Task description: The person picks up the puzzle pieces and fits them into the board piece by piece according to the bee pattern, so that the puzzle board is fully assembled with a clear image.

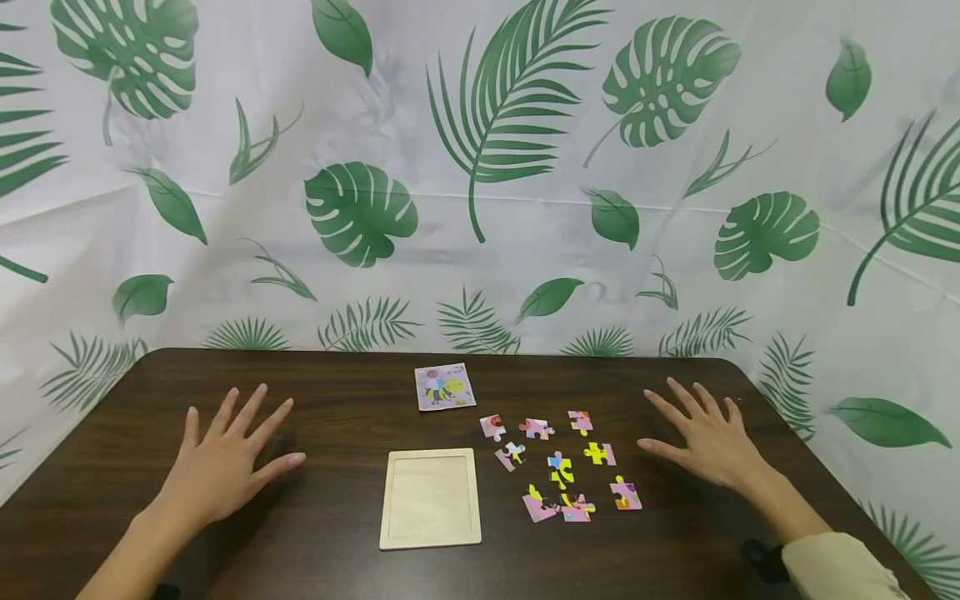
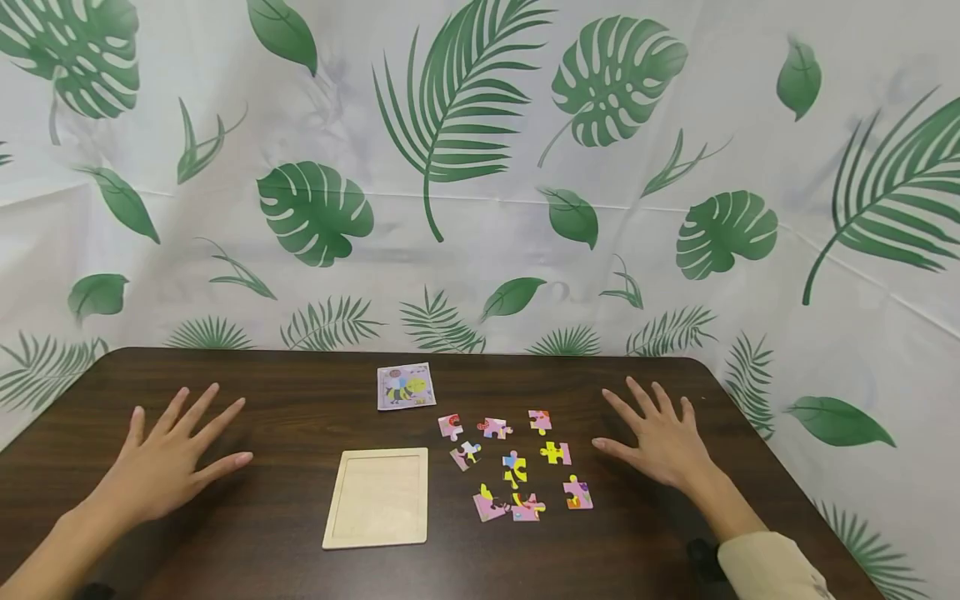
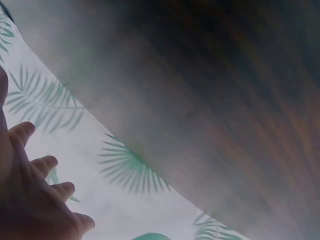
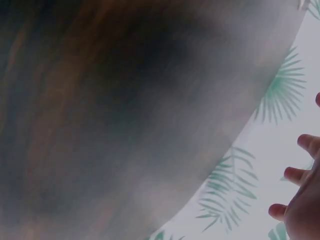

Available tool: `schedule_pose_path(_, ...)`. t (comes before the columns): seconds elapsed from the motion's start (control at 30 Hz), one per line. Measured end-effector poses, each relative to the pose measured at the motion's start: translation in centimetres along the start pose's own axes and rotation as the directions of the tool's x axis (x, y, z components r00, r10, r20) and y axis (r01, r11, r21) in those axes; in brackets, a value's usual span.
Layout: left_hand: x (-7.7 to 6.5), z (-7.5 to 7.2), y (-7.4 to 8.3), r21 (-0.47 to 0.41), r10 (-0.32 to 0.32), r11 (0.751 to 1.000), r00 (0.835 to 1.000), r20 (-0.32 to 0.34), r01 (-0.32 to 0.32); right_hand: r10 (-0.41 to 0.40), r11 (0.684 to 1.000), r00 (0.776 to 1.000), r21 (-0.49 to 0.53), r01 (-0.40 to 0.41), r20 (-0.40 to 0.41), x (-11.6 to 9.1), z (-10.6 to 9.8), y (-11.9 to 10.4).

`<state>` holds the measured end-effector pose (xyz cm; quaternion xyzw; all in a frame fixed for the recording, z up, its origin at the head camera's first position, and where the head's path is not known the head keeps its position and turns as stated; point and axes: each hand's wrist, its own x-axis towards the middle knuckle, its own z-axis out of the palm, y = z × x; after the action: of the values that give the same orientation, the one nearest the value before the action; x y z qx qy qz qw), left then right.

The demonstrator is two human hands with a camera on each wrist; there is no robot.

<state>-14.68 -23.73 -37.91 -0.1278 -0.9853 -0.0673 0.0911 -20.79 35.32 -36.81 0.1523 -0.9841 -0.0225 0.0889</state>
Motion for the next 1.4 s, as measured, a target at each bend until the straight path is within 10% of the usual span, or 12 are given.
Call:
schedule_pose_path(0.73, 0.4, 0.3, 7.6, -0.144, 0.097, 0.983, 0.986, -0.137, -0.116, -0.223, 0.965, 0.974, 0.135, 0.224, -0.026, 2.8, -2.2, -8.2)
schedule_pose_path(1.4, 1.9, 0.9, 10.6, -0.399, 0.060, 0.916, 0.998, 0.018, -0.048, -0.367, 0.879, 0.928, 0.350, 0.324, 0.062, 4.9, -1.6, -14.5)
